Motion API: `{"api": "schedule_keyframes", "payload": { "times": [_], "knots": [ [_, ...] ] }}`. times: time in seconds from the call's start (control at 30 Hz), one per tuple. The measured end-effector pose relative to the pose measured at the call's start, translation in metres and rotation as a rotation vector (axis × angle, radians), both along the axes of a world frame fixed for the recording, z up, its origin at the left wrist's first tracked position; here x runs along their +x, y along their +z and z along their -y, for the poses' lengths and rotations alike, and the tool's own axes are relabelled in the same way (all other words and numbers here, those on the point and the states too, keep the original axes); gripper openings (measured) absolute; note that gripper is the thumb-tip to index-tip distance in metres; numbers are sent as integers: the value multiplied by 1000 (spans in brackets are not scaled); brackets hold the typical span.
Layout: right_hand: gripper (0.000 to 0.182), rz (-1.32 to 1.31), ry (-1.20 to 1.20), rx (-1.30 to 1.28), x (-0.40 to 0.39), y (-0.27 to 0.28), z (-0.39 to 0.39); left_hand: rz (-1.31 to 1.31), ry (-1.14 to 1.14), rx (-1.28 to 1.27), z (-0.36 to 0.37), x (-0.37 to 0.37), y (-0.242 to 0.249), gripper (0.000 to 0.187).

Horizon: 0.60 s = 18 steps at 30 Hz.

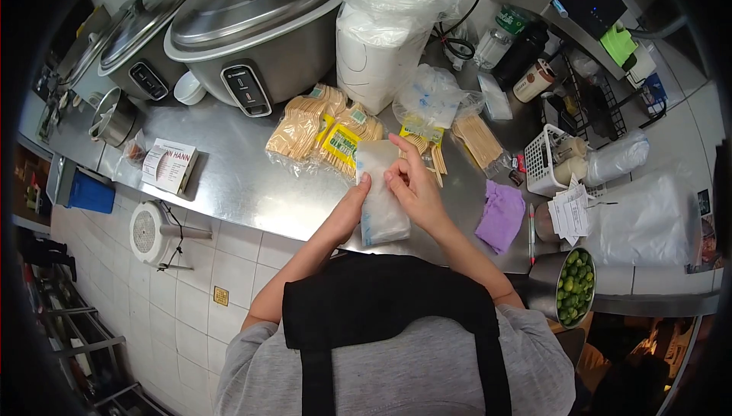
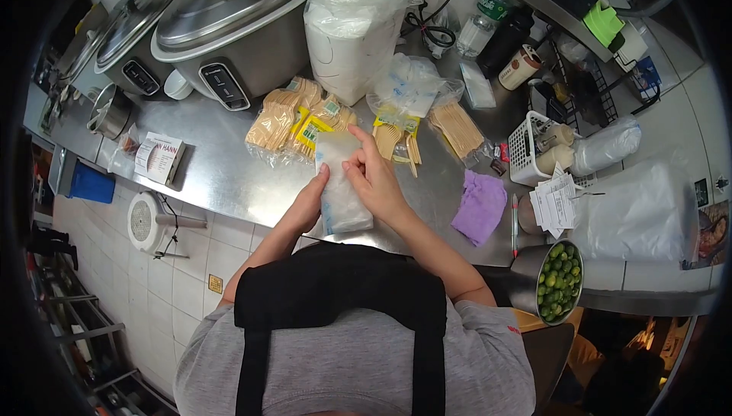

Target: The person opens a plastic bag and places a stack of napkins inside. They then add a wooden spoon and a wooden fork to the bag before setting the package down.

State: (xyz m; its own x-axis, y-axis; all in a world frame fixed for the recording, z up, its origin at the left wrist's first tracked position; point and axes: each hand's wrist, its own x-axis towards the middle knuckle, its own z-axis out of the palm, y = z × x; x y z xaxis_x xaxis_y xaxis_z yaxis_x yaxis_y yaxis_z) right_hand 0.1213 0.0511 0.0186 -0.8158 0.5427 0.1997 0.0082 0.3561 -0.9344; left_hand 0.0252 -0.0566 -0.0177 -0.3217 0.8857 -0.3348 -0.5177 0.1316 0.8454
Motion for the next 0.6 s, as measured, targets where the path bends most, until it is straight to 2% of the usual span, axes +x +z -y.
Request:
{"api": "schedule_keyframes", "payload": {
  "times": [0.1, 0.17, 0.2, 0.27, 0.3, 0.37, 0.4, 0.47, 0.5, 0.57, 0.6],
  "knots": [
    [55, -9, -20, 63, -1, 4, 2, -13, 8, -20, -1, 2, 3, 61],
    [62, 96, -26, 91, -1, 9, 3, -22, 3, -21, -1, 1, 0, 61],
    [62, 94, -30, 90, -1, 7, 3, -98, -42, -49, -1, -1, -3, 61],
    [67, 108, -95, 268, -2, 1, 2, -177, -89, -78, -1, -2, -4, 62],
    [67, 105, -97, 269, -2, 4, 2, -210, -73, -104, 0, 1, 6, 63],
    [70, 255, -254, 494, -2, 10, 1, -247, -58, -130, 1, 2, 10, 63],
    [70, 253, -256, 494, -3, 4, -2, -249, -19, -71, 1, 3, 4, 63],
    [54, 85, -241, 302, -3, -21, -15, -252, 23, -13, -1, 4, -5, 63],
    [54, 84, -241, 302, -3, -27, -19, -175, 52, 35, -3, 6, -7, 63],
    [33, -11, 16, -217, 0, -34, -24, -97, 81, 85, -3, 8, -9, 64],
    [33, -11, 15, -216, 1, -34, -24, 33, 102, 121, -1, 8, -7, 57]
  ]
}}
